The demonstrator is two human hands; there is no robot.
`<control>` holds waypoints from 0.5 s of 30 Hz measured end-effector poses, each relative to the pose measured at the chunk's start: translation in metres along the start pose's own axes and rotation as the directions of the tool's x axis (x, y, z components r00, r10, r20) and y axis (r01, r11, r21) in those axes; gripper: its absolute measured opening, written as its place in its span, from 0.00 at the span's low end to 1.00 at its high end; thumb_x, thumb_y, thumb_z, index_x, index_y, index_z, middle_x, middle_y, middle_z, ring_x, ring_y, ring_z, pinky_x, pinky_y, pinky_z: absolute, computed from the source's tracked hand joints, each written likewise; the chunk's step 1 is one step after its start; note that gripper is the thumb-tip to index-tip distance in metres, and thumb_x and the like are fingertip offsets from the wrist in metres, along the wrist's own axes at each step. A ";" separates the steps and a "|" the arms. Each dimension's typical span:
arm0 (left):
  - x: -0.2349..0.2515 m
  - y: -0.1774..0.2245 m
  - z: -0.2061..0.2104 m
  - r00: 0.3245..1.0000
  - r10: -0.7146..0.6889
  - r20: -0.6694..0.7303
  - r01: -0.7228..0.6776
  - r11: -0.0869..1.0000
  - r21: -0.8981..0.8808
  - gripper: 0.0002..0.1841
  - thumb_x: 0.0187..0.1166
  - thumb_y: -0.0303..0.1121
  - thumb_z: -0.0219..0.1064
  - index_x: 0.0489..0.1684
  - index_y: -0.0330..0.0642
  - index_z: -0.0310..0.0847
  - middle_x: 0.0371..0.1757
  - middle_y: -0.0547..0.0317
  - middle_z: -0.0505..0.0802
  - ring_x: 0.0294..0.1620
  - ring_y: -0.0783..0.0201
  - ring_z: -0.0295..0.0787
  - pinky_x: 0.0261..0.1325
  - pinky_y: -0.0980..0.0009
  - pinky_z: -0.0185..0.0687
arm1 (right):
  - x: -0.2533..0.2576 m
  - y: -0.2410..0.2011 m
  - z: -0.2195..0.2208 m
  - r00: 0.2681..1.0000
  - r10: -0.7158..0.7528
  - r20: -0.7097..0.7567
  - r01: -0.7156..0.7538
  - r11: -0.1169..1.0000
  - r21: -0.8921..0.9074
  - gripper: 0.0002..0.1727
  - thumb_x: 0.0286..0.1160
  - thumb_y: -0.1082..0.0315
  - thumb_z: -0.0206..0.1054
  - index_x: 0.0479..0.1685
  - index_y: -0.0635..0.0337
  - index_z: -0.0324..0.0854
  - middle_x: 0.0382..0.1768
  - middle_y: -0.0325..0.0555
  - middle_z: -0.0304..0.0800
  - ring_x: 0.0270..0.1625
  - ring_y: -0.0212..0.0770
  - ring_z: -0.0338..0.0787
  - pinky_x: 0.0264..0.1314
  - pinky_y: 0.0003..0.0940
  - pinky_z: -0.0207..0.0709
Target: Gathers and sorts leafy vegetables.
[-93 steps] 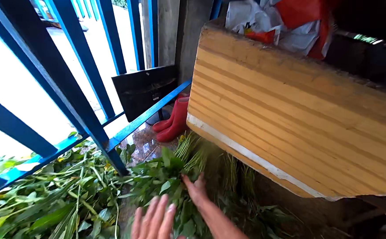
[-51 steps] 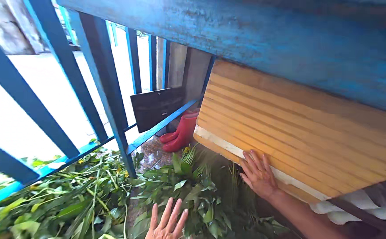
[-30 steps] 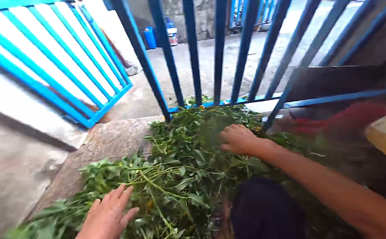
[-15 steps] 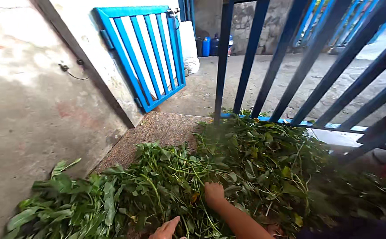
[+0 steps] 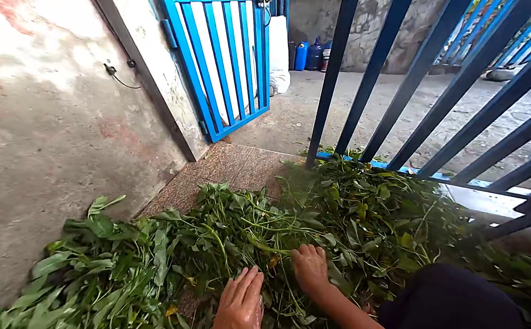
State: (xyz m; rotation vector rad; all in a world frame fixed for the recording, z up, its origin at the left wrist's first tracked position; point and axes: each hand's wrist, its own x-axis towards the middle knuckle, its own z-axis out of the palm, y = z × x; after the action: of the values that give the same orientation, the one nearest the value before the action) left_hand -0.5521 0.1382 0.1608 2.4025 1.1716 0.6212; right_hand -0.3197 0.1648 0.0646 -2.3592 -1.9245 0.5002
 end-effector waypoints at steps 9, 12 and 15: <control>0.003 -0.021 0.042 0.929 -0.242 -0.280 0.256 0.966 0.016 0.20 0.78 0.18 0.59 0.68 0.34 0.85 0.46 0.40 0.94 0.39 0.46 0.95 0.42 0.48 0.92 | -0.030 -0.059 0.012 0.524 -0.428 -0.737 0.583 0.810 -0.056 0.13 0.79 0.62 0.68 0.57 0.36 0.87 0.65 0.37 0.88 0.75 0.43 0.82 0.82 0.52 0.71; 0.005 -0.033 0.033 0.802 -0.482 -0.353 0.433 0.876 -0.211 0.17 0.83 0.21 0.54 0.62 0.28 0.85 0.43 0.40 0.91 0.38 0.52 0.90 0.46 0.54 0.88 | -0.003 -0.046 0.034 0.770 -0.111 -0.629 0.443 0.802 0.401 0.11 0.77 0.64 0.67 0.52 0.54 0.90 0.55 0.48 0.92 0.64 0.49 0.89 0.68 0.49 0.83; 0.014 -0.039 0.029 0.659 -0.683 -0.315 0.507 0.713 -0.485 0.16 0.90 0.33 0.58 0.58 0.29 0.86 0.33 0.50 0.89 0.25 0.64 0.82 0.31 0.65 0.83 | 0.056 -0.024 0.039 0.984 0.177 0.012 -0.127 0.656 0.744 0.22 0.88 0.61 0.55 0.71 0.66 0.79 0.63 0.59 0.88 0.65 0.52 0.89 0.72 0.50 0.81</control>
State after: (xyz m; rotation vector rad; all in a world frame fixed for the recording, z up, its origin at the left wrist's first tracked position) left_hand -0.5534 0.1672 0.1191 1.4230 1.7696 1.1060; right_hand -0.3437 0.2179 0.0212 -1.9267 -1.1348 0.9872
